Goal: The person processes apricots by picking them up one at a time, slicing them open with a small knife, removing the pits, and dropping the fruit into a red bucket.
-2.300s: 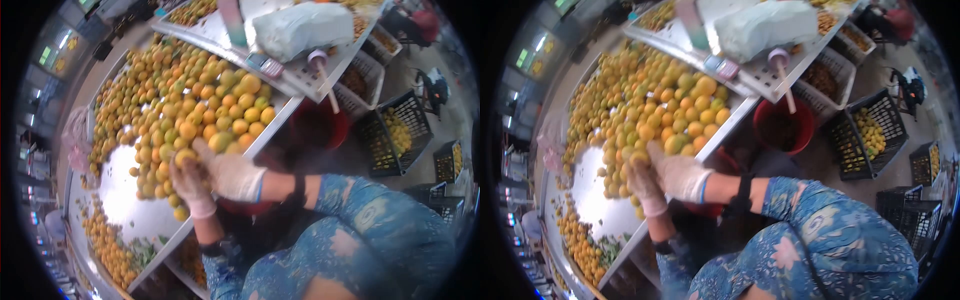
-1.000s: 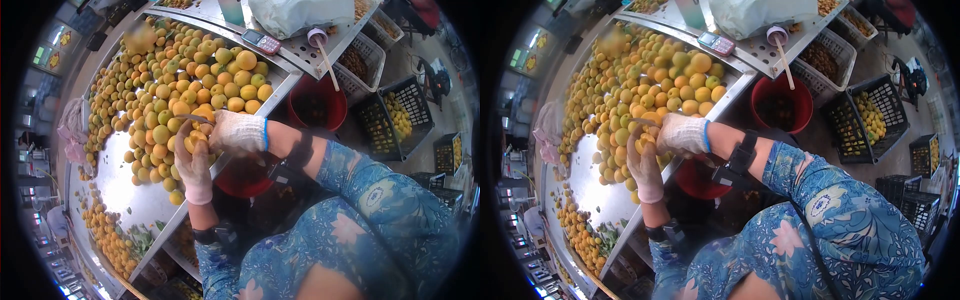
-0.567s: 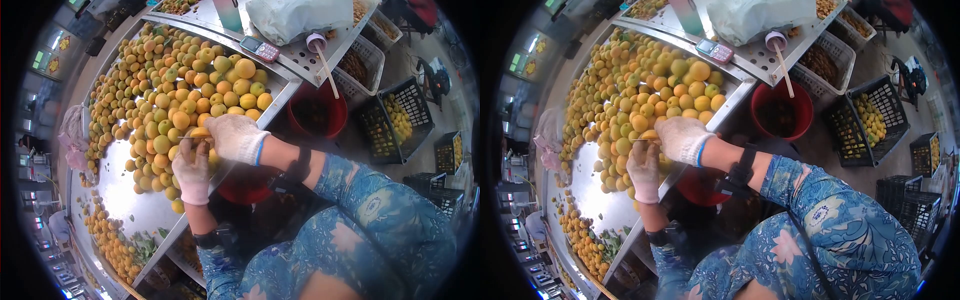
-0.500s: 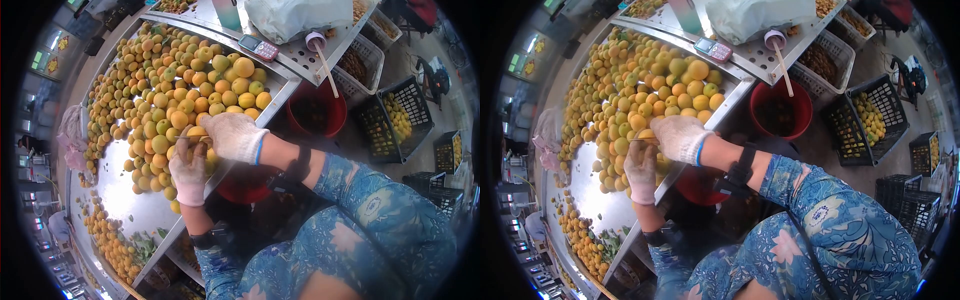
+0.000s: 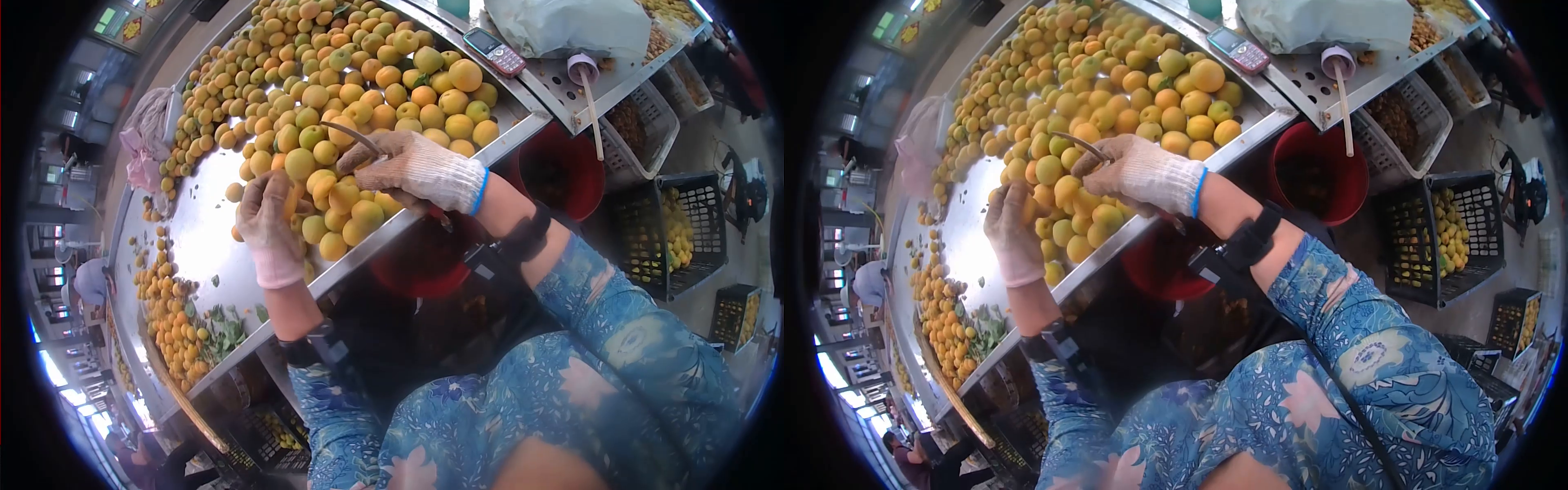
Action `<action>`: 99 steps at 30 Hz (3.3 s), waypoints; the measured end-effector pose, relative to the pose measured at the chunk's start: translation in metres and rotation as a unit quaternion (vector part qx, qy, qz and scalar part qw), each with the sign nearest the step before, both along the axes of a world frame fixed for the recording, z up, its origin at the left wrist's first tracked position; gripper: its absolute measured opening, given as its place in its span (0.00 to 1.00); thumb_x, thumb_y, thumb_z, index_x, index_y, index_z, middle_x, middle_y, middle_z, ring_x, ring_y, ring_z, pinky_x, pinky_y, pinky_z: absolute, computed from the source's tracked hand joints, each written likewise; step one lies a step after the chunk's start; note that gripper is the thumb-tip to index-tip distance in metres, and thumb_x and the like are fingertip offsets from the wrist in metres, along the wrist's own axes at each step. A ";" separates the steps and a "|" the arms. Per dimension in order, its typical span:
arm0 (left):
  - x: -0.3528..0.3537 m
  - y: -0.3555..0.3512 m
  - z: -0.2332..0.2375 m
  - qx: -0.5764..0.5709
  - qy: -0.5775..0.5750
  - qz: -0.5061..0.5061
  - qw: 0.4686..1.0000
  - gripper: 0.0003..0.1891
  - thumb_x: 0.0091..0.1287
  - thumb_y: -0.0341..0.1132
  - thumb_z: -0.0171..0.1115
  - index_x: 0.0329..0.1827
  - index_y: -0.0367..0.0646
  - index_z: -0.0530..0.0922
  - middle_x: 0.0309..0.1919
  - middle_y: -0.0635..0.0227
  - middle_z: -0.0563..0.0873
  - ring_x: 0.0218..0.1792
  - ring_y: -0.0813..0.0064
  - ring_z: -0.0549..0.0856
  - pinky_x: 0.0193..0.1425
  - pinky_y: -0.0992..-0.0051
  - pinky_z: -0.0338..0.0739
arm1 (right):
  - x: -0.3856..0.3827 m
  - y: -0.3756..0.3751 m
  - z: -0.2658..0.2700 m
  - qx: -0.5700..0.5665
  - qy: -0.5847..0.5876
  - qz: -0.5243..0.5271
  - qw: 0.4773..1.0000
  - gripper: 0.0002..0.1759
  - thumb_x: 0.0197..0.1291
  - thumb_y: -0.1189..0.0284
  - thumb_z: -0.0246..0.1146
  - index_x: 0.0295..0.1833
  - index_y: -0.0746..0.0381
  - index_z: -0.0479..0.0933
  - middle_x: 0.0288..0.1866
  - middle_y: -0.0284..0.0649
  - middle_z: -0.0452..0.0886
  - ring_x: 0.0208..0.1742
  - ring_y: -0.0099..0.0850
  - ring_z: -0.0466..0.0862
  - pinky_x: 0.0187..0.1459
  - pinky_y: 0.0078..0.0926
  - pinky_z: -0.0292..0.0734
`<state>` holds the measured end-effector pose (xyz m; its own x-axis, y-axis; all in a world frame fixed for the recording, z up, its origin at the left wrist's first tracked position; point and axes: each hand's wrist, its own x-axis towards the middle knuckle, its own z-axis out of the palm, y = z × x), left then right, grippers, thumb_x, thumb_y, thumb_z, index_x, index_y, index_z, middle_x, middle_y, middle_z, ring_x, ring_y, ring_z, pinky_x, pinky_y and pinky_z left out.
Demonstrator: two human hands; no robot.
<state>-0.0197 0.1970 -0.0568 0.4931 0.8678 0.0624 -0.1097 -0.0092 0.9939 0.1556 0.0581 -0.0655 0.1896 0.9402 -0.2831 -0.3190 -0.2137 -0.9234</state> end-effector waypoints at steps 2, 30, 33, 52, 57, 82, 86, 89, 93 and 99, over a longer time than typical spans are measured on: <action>0.000 0.007 -0.005 0.019 0.049 0.014 0.999 0.14 0.66 0.34 0.65 0.49 0.33 0.80 0.36 0.66 0.83 0.35 0.79 0.82 0.34 0.83 0.77 | -0.010 0.009 -0.005 0.018 0.049 0.011 0.999 0.23 0.58 0.71 0.65 0.59 0.63 0.73 0.21 0.30 0.70 0.10 0.18 0.65 0.12 0.18 0.61; -0.193 -0.015 0.041 0.216 0.778 -0.150 0.571 0.19 0.62 0.47 0.60 0.45 0.41 0.84 0.36 0.50 0.86 0.41 0.52 0.85 0.49 0.62 0.78 | 0.029 -0.022 -0.004 0.076 0.026 -0.225 0.971 0.21 0.67 0.56 0.55 0.58 0.58 0.73 0.38 0.42 0.83 0.23 0.32 0.83 0.27 0.32 0.83; -0.172 -0.018 0.035 0.308 0.727 0.003 0.614 0.19 0.62 0.43 0.62 0.49 0.38 0.83 0.38 0.49 0.86 0.40 0.54 0.86 0.49 0.63 0.77 | 0.027 -0.019 -0.008 0.047 0.004 -0.237 0.970 0.21 0.65 0.60 0.58 0.58 0.59 0.73 0.37 0.43 0.82 0.24 0.32 0.84 0.28 0.32 0.83; -0.025 0.058 -0.032 -0.056 0.108 -0.002 0.993 0.16 0.71 0.39 0.51 0.54 0.40 0.77 0.42 0.64 0.82 0.35 0.72 0.79 0.36 0.72 0.77 | 0.004 -0.019 -0.007 0.065 -0.148 -0.102 0.982 0.18 0.66 0.61 0.58 0.56 0.60 0.73 0.27 0.37 0.77 0.23 0.29 0.79 0.23 0.29 0.76; 0.017 -0.024 -0.021 0.010 0.049 -0.088 0.995 0.11 0.73 0.37 0.51 0.51 0.43 0.75 0.41 0.66 0.84 0.35 0.77 0.79 0.35 0.80 0.76 | -0.021 -0.016 -0.014 0.106 -0.313 -0.174 0.928 0.20 0.60 0.69 0.59 0.58 0.60 0.71 0.42 0.50 0.81 0.44 0.51 0.82 0.47 0.41 0.78; 0.050 -0.063 -0.041 0.034 -0.038 0.022 0.998 0.31 0.77 0.55 0.36 0.42 0.33 0.78 0.34 0.63 0.84 0.36 0.74 0.82 0.48 0.73 0.77 | -0.065 -0.008 -0.010 -0.006 -0.373 -0.171 0.912 0.18 0.61 0.69 0.54 0.55 0.65 0.65 0.38 0.59 0.82 0.44 0.55 0.83 0.47 0.48 0.78; 0.046 -0.053 -0.032 -0.121 -0.068 -0.008 0.990 0.31 0.74 0.60 0.41 0.46 0.37 0.77 0.37 0.64 0.84 0.37 0.72 0.83 0.48 0.73 0.78 | -0.054 -0.001 -0.010 0.044 -0.272 -0.126 0.953 0.23 0.59 0.72 0.53 0.60 0.66 0.64 0.33 0.56 0.81 0.38 0.49 0.85 0.40 0.42 0.80; 0.048 -0.046 -0.023 -0.252 -0.100 0.008 0.962 0.32 0.71 0.64 0.43 0.50 0.40 0.76 0.38 0.64 0.83 0.38 0.71 0.84 0.49 0.72 0.79 | -0.042 -0.017 0.013 0.016 0.043 -0.002 0.999 0.29 0.59 0.73 0.56 0.67 0.63 0.62 0.24 0.38 0.75 0.17 0.24 0.73 0.18 0.22 0.70; 0.038 -0.027 -0.051 -0.266 -0.156 -0.055 0.950 0.31 0.74 0.62 0.40 0.57 0.40 0.73 0.42 0.64 0.82 0.46 0.67 0.83 0.57 0.66 0.77 | -0.042 -0.023 0.022 -0.018 0.014 -0.034 0.999 0.34 0.65 0.69 0.57 0.74 0.64 0.54 0.27 0.40 0.78 0.21 0.27 0.77 0.24 0.24 0.75; 0.047 -0.039 -0.040 -0.291 -0.275 -0.174 0.900 0.27 0.77 0.46 0.44 0.72 0.37 0.62 0.66 0.57 0.72 0.66 0.59 0.71 0.72 0.61 0.64 | -0.045 -0.011 -0.013 0.048 -0.254 -0.166 0.952 0.38 0.68 0.60 0.56 0.75 0.67 0.51 0.43 0.55 0.82 0.46 0.48 0.83 0.53 0.40 0.76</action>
